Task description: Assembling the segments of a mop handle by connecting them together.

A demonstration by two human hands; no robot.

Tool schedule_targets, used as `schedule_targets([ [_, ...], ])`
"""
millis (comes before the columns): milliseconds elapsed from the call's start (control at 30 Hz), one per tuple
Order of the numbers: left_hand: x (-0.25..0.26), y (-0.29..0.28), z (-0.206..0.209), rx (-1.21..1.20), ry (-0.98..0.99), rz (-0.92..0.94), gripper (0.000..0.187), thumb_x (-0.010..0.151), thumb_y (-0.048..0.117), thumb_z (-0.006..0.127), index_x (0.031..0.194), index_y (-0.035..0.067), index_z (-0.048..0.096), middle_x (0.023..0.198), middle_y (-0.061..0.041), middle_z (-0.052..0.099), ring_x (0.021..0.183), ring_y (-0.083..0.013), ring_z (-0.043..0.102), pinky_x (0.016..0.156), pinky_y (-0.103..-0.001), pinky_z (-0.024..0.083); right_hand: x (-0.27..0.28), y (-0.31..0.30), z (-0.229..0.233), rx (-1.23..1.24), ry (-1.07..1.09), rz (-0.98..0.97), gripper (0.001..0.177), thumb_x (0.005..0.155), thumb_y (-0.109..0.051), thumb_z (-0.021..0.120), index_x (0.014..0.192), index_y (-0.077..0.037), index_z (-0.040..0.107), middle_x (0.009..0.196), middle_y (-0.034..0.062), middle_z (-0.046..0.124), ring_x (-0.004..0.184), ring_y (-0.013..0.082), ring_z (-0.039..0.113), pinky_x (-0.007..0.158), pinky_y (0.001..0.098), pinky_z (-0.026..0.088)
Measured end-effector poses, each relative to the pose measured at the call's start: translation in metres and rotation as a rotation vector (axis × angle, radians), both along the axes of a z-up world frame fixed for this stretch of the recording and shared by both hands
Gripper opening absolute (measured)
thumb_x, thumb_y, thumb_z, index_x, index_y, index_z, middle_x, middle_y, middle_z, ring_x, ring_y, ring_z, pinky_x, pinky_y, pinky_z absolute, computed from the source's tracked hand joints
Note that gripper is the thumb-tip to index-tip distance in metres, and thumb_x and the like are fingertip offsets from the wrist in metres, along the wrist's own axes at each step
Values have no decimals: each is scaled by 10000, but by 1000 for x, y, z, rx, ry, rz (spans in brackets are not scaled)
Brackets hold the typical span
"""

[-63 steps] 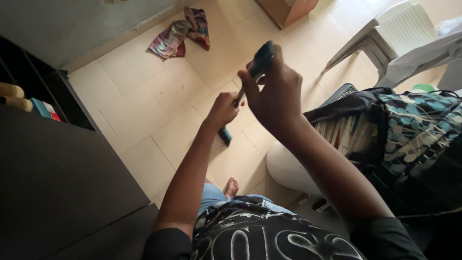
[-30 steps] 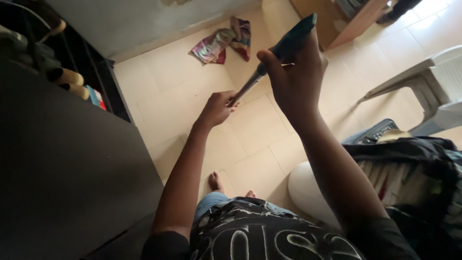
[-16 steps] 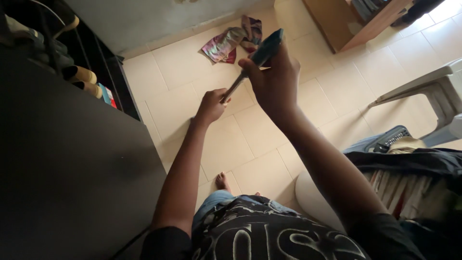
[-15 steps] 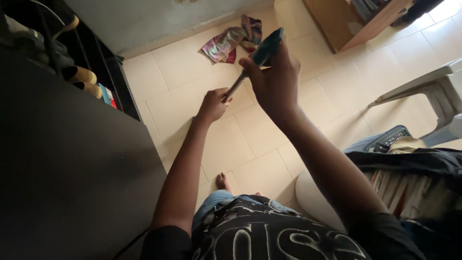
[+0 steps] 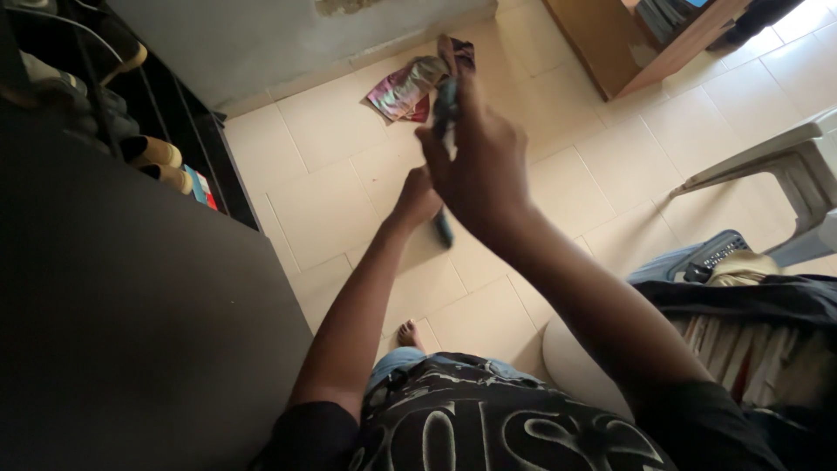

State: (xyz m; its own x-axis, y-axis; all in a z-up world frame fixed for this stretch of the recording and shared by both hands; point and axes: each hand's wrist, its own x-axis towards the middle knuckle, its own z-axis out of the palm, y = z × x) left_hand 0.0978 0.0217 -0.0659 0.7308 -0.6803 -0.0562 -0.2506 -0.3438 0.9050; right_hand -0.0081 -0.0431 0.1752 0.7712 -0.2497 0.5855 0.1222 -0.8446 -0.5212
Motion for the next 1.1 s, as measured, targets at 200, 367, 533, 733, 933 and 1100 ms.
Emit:
schedule_targets([
  [200, -13, 4, 49, -530, 2, -20, 457, 951, 169, 704, 1311, -32, 507, 1183, -184, 646, 1139, -322, 629, 911, -411, 521, 10, 18, 7, -69, -13, 23, 469, 897, -161, 834, 1211, -51, 505, 914, 165, 713, 784, 383, 707, 651, 467, 554],
  [367, 9, -1, 12, -205, 43, 3, 285, 947, 140, 688, 1185, -7, 634, 1026, -177, 721, 1046, -310, 704, 844, -408, 562, 13, 7, 23, -75, -58, 44, 554, 945, -158, 841, 1354, -29, 490, 929, 150, 725, 779, 317, 733, 670, 431, 582],
  [533, 19, 15, 27, -175, -166, -42, 222, 814, -22, 672, 1030, 28, 684, 912, -160, 751, 884, -315, 754, 759, -395, 594, 12, -4, 40, -38, -101, 38, 622, 941, -160, 849, 1387, 38, 463, 960, 165, 732, 788, 262, 750, 656, 360, 606],
  [733, 42, 41, 46, -66, -210, 12, 144, 794, 4, 722, 921, 57, 680, 852, -148, 740, 820, -325, 745, 704, -415, 572, 24, -20, 26, 147, -150, 135, 389, 1084, -144, 830, 1261, 25, 528, 995, 117, 749, 905, 170, 802, 735, 276, 656],
  [933, 69, 55, 29, 3, -308, 108, 87, 813, 41, 717, 862, 66, 649, 818, -171, 710, 812, -390, 699, 667, -461, 537, 56, -33, -10, 355, -114, 131, 344, 1068, -132, 792, 1264, 4, 543, 1032, 109, 747, 931, 180, 786, 768, 293, 640],
  [1100, 95, 53, 0, 105, -296, 169, 61, 881, 41, 627, 841, 82, 650, 808, -177, 705, 810, -400, 693, 678, -483, 524, 80, -43, -25, 350, -111, 200, 412, 1034, -72, 759, 1360, -1, 518, 1146, 156, 753, 1027, 225, 787, 836, 330, 649],
])
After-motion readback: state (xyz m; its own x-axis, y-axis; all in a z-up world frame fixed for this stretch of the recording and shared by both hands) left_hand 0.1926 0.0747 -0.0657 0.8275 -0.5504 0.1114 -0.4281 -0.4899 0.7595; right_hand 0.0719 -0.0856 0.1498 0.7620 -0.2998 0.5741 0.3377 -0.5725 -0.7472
